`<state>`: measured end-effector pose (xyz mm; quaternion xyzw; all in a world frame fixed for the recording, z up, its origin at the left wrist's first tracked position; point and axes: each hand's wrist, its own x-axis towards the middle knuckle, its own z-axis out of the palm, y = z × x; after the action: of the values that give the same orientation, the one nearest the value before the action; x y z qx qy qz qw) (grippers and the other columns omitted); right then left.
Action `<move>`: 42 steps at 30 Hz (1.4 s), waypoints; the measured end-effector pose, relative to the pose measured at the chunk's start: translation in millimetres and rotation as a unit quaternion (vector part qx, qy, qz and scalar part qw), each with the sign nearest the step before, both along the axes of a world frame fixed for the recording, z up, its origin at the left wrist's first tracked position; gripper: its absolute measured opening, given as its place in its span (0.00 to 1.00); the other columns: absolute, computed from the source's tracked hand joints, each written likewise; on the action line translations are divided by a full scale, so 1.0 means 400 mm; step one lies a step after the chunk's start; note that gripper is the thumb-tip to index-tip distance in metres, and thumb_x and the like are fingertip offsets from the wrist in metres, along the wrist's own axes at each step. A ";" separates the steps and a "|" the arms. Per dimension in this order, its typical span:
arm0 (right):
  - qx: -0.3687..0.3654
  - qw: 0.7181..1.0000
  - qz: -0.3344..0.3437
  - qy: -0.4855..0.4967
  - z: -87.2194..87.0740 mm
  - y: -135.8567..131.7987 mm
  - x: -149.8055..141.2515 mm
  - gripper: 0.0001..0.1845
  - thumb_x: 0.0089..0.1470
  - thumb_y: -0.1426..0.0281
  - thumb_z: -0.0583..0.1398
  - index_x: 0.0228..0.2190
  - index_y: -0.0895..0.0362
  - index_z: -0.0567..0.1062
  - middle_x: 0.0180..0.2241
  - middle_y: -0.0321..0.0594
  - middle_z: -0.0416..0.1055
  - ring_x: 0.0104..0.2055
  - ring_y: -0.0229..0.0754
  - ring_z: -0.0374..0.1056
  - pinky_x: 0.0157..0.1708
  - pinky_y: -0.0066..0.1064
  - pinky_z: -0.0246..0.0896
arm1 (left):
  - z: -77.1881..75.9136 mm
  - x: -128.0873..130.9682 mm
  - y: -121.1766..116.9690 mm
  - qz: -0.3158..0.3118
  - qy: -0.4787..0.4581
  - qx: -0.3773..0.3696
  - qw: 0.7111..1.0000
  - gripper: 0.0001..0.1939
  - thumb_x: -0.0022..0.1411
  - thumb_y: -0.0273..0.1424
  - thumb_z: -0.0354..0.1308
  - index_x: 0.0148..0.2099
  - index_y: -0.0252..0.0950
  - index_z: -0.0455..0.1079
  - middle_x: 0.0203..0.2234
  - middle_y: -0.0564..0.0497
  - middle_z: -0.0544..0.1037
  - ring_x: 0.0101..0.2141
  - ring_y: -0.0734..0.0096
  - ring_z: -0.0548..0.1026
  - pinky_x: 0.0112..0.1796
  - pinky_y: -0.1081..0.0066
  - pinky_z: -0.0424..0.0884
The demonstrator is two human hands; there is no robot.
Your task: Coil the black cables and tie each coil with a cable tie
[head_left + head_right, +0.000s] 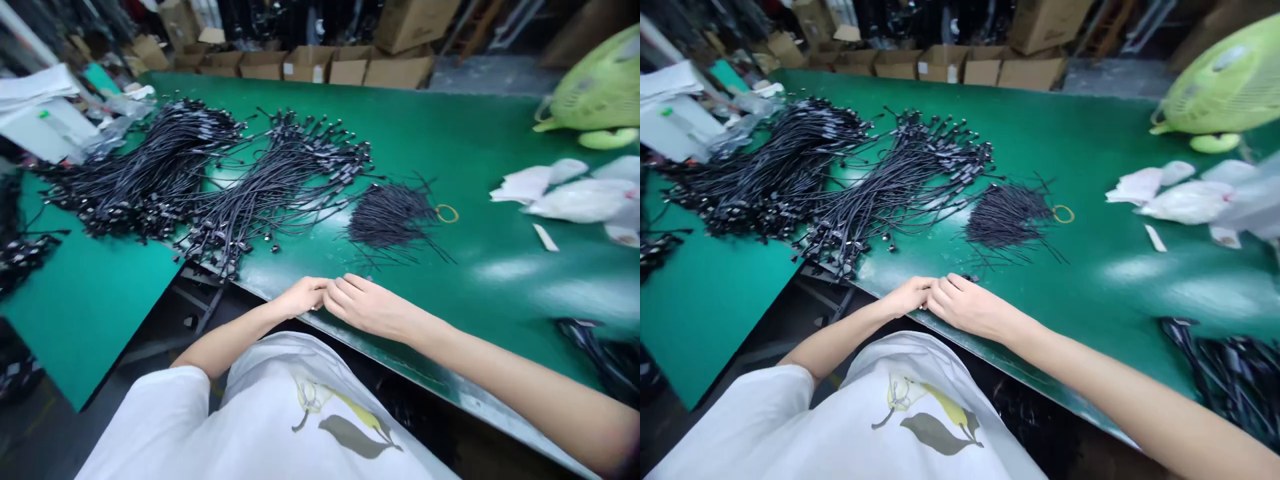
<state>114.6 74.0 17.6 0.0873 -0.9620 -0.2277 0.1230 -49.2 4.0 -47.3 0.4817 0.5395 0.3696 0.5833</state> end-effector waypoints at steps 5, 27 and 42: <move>0.015 0.999 0.010 -0.050 0.012 -0.039 -0.002 0.16 0.56 0.80 0.47 0.33 0.58 0.73 0.27 0.44 0.66 0.29 0.45 0.60 0.34 0.39 0.54 | -0.010 -0.005 -0.010 -0.042 -0.131 -0.088 0.987 0.12 0.54 0.38 0.60 0.31 0.32 0.71 0.16 0.59 0.61 0.19 0.81 0.58 0.23 0.76 0.56; 0.021 0.995 -0.084 -0.043 -0.074 -0.067 0.017 0.20 0.47 0.85 0.46 0.18 0.59 0.72 0.17 0.45 0.59 0.21 0.46 0.52 0.24 0.38 0.43 | 0.004 0.054 -0.024 -0.014 -0.104 -0.143 0.984 0.10 0.59 0.22 0.52 0.25 0.34 0.65 0.15 0.60 0.62 0.18 0.81 0.59 0.21 0.77 0.57; -0.799 0.520 -0.269 0.139 -0.048 0.015 -0.048 0.21 0.55 0.55 0.53 0.18 0.56 0.62 0.16 0.30 0.52 0.18 0.33 0.47 0.21 0.28 0.43 | 0.105 0.036 0.038 0.121 0.085 0.178 0.973 0.19 0.69 0.31 0.40 0.42 0.34 0.73 0.42 0.44 0.72 0.48 0.61 0.67 0.54 0.61 0.60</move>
<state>95.2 80.0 -1.6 -0.3435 -0.6884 0.6048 0.2060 -34.9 19.1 -5.2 0.5383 0.5669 0.4856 0.3912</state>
